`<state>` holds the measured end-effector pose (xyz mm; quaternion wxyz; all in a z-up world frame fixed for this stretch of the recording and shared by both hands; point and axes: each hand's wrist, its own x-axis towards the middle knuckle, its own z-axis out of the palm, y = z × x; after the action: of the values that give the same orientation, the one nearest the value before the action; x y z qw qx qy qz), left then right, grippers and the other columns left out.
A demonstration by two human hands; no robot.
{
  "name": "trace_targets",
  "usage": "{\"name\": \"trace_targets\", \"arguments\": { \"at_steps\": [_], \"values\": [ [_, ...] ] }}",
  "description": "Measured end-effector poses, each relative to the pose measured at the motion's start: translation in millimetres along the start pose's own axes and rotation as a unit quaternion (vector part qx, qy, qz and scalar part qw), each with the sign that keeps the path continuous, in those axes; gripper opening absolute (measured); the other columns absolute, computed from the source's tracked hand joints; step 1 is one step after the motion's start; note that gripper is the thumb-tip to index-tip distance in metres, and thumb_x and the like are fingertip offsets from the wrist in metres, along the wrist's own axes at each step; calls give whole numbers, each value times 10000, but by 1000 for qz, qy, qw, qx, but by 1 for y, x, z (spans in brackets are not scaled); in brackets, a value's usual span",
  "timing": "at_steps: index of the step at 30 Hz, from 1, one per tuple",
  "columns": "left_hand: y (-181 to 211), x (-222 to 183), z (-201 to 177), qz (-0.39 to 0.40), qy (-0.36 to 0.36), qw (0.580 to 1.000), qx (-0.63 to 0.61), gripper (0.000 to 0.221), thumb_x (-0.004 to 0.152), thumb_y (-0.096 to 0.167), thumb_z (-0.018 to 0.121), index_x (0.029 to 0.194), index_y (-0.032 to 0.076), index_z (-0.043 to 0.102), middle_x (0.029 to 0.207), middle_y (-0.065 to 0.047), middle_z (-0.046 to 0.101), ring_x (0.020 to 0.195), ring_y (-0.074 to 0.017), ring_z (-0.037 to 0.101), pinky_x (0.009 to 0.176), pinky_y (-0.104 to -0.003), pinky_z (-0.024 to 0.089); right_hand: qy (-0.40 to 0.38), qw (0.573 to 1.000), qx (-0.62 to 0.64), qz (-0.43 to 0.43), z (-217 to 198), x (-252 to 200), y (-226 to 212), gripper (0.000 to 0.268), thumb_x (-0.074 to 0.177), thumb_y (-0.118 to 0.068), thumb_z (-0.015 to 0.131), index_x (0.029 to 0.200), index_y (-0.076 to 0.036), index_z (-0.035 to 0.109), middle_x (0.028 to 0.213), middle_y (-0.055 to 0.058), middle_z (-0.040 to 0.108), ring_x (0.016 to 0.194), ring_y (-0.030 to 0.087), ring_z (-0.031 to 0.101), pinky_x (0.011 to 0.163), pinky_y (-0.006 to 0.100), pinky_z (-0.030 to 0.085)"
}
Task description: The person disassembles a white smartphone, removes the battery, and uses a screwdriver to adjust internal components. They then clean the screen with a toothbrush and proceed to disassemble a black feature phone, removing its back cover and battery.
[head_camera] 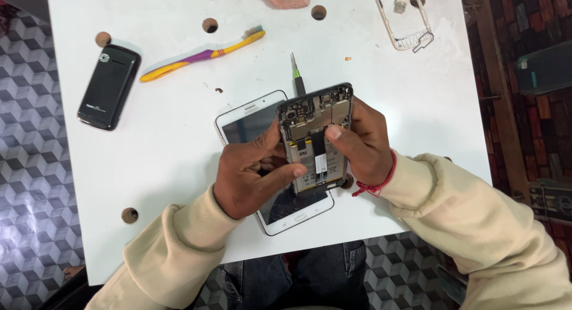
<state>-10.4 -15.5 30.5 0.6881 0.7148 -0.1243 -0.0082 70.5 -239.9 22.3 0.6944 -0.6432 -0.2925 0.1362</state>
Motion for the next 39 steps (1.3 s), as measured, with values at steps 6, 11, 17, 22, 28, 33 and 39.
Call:
{"name": "trace_targets", "arguments": {
  "at_steps": [6,11,17,22,28,33,39],
  "values": [
    [-2,-4,0,11,-16,1000,13,725,941,150,791,1568,94,431,1082,-101,810,922,-146,799,819,-290,676,11,1000,-5,-5,-3,-9,4,231,1090,-254,596,1080,-26,634,983,42,704,861,71,626,773,250,534],
    [-6,-4,0,50,-20,998,27,713,952,156,789,1564,99,428,1086,-103,805,920,-156,809,812,-289,690,14,998,-55,-12,-8,-14,9,220,1093,-265,611,1017,-60,634,821,13,680,693,28,589,630,202,498],
    [-5,-3,1,35,-11,999,9,731,950,177,782,1573,80,411,1104,-111,804,949,-167,809,817,-293,688,5,999,-30,-33,-3,-10,6,236,1100,-253,558,1096,-26,622,992,60,706,848,78,629,763,257,537],
    [-4,-2,-1,13,1,1000,19,746,950,198,764,1578,55,388,1137,-116,797,961,-158,798,810,-286,677,-14,999,-20,-36,0,-5,-1,302,1123,-271,500,1183,6,604,1090,98,700,956,124,652,848,295,552],
    [-7,-6,-6,33,19,999,15,660,1033,189,679,1588,6,373,1101,-122,792,904,-134,771,773,-252,626,-29,996,-85,-27,-6,-6,-1,421,1137,-359,429,1173,7,634,957,92,727,834,113,666,737,268,523],
    [-9,-7,-9,34,35,998,48,654,1002,173,692,1561,-23,411,970,-102,787,752,-94,709,645,-222,557,-16,992,-122,-22,-6,-5,0,450,1134,-371,428,1128,4,675,872,58,701,704,79,597,654,234,460],
    [-5,-4,-9,138,28,983,114,621,970,104,760,1515,-11,487,872,-85,775,724,-118,757,650,-230,603,-13,994,-88,-66,1,-5,-11,344,1139,-280,517,1319,6,457,1033,60,607,822,64,566,709,222,489]
  ]
}}
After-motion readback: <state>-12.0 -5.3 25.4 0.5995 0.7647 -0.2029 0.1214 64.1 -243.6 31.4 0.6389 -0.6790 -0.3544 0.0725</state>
